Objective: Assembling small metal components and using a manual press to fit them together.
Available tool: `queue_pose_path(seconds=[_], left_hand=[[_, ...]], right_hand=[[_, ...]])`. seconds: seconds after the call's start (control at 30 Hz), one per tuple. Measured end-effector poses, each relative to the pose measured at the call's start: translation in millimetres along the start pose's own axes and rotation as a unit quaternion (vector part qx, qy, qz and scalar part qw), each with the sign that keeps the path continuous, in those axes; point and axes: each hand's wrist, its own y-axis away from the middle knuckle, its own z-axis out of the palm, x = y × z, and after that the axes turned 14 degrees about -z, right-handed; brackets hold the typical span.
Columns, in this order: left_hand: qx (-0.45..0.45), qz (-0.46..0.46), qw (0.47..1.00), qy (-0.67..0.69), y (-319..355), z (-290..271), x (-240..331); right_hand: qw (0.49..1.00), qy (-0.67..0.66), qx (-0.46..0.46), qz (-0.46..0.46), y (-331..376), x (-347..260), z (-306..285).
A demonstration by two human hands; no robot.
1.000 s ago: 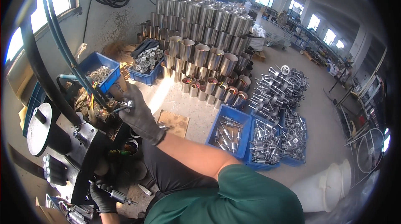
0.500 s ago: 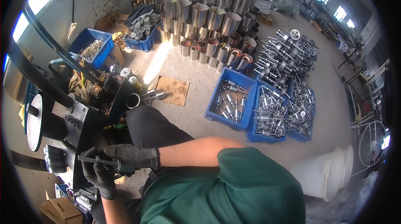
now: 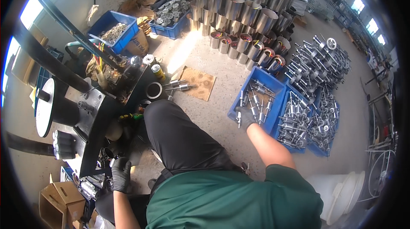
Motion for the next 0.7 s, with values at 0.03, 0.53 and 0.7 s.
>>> queue_pose_path(seconds=[0.03, 0.53, 0.7], left_hand=[[0.017, 0.034, 0.999, -0.034, 0.4, 2.6, 7.4], [-0.061, -0.080, 0.984, -0.149, -2.7, 8.6, 9.4], [-0.073, -0.084, 0.973, -0.202, -1.0, 5.5, 14.5]], right_hand=[[0.990, 0.118, 0.058, -0.060, -17.0, 20.4, -17.1], [0.704, 0.695, -0.080, -0.121, -127.3, 93.6, -84.0], [0.828, 0.556, -0.015, -0.069, -95.4, 62.4, -54.4]])
